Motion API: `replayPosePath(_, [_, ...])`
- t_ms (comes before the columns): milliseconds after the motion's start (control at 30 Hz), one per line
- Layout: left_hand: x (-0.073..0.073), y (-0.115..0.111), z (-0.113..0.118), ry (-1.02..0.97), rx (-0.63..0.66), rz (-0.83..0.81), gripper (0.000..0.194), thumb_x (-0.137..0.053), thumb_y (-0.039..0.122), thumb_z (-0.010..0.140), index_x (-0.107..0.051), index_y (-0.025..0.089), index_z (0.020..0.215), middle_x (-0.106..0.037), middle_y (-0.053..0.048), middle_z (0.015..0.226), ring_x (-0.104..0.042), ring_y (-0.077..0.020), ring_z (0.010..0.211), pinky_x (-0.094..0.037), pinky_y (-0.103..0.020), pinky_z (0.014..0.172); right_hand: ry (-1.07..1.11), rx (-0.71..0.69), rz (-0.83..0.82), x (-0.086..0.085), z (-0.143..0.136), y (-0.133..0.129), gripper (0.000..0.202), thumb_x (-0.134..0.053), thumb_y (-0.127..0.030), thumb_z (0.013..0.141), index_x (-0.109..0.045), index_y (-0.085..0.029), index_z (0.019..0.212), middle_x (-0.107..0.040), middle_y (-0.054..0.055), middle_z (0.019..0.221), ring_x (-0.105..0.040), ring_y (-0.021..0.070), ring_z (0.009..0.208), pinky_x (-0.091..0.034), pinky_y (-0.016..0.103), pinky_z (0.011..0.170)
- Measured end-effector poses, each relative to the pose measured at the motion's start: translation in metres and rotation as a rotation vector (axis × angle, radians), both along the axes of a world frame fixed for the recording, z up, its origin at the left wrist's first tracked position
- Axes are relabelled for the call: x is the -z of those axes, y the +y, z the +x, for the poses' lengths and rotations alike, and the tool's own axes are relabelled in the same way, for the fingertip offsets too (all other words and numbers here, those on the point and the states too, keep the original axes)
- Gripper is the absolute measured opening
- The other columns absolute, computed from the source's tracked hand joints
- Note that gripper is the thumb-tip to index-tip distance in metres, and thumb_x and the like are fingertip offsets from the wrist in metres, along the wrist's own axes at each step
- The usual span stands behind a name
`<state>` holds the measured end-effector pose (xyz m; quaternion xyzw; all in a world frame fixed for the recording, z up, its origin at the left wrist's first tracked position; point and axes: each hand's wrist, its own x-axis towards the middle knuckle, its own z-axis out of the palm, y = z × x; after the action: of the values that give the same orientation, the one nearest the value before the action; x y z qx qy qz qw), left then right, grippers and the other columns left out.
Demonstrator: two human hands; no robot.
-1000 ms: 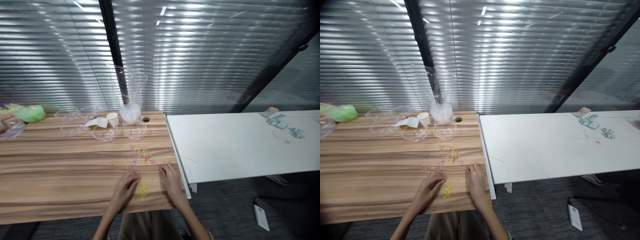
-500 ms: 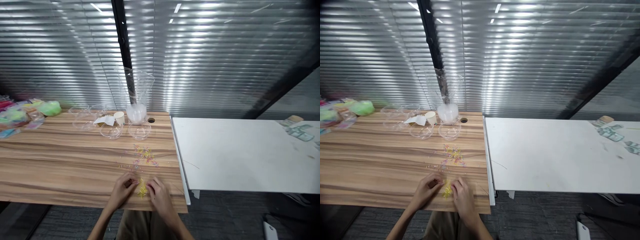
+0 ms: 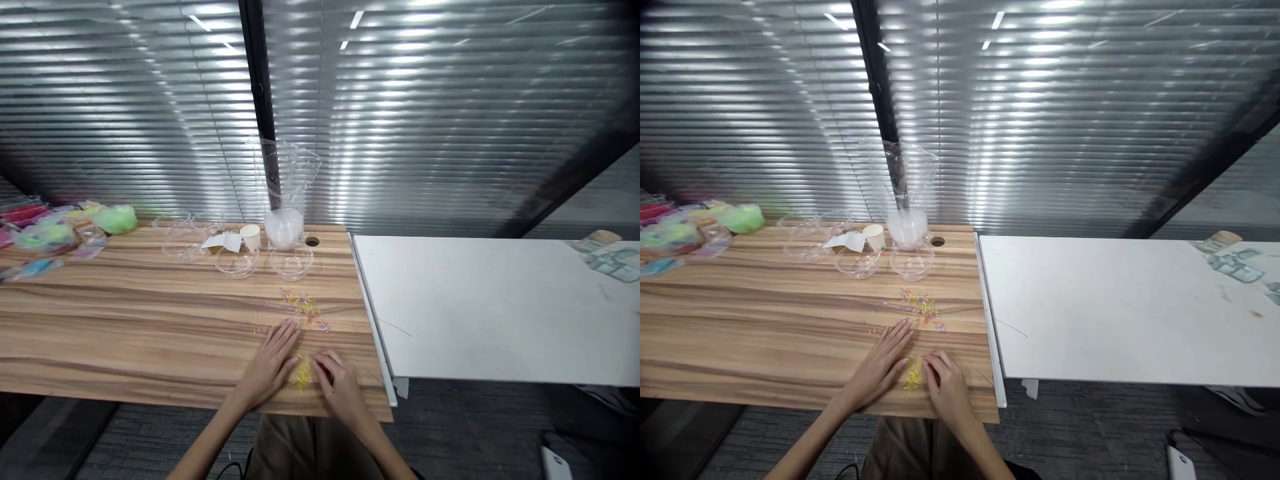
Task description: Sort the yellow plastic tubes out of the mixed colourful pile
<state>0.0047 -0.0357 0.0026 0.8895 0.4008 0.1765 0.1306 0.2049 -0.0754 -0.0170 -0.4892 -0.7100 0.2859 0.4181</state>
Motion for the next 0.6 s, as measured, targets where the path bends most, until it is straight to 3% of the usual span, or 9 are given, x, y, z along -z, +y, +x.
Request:
replayPosePath(67, [-0.002, 0.006, 0.0, 0.123, 0.052, 0.015, 0.054, -0.034, 0.031, 0.1, -0.014, 0.021, 0.15, -0.021, -0.008, 0.154, -0.015, -0.023, 0.143, -0.017, -0.05, 0.115, -0.005, -0.007, 0.017, 0.0, 0.0, 0.0, 0.023, -0.04, -0.014, 0.093, -0.062, -0.017, 0.1, -0.062, 0.008, 0.093, -0.059, 0.02, 0.087, -0.05, 0.033, 0.079])
replayPosePath(167, [0.0, 0.01, -0.005, 0.223, 0.086, 0.068, 0.056, -0.033, 0.037, 0.101, -0.012, 0.022, 0.15, -0.019, -0.006, 0.154, -0.012, -0.022, 0.143, -0.014, -0.048, 0.116, -0.011, -0.003, 0.059, 0.001, 0.0, -0.001, 0.022, -0.04, -0.015, 0.093, -0.061, -0.017, 0.101, -0.061, 0.009, 0.093, -0.058, 0.0204, 0.087, -0.05, 0.033, 0.078])
replayPosePath(333, [0.007, 0.012, -0.019, 0.267, 0.005, 0.138, 0.056, -0.029, 0.035, 0.101, -0.009, 0.017, 0.15, -0.017, -0.009, 0.154, -0.011, -0.0225, 0.143, -0.014, -0.047, 0.116, -0.045, 0.033, 0.094, 0.005, -0.001, -0.001, 0.02, -0.041, -0.014, 0.093, -0.06, -0.018, 0.097, -0.06, 0.008, 0.09, -0.058, 0.0203, 0.084, -0.049, 0.032, 0.074])
replayPosePath(600, [-0.002, 0.01, 0.003, 0.23, 0.109, 0.155, 0.057, -0.032, 0.035, 0.1, -0.007, 0.021, 0.15, -0.021, -0.007, 0.154, -0.017, -0.0238, 0.142, -0.02, -0.05, 0.115, -0.158, 0.008, 0.144, 0.01, -0.004, -0.003, 0.019, -0.041, -0.013, 0.093, -0.059, -0.019, 0.097, -0.059, 0.008, 0.089, -0.058, 0.0216, 0.082, -0.049, 0.033, 0.071])
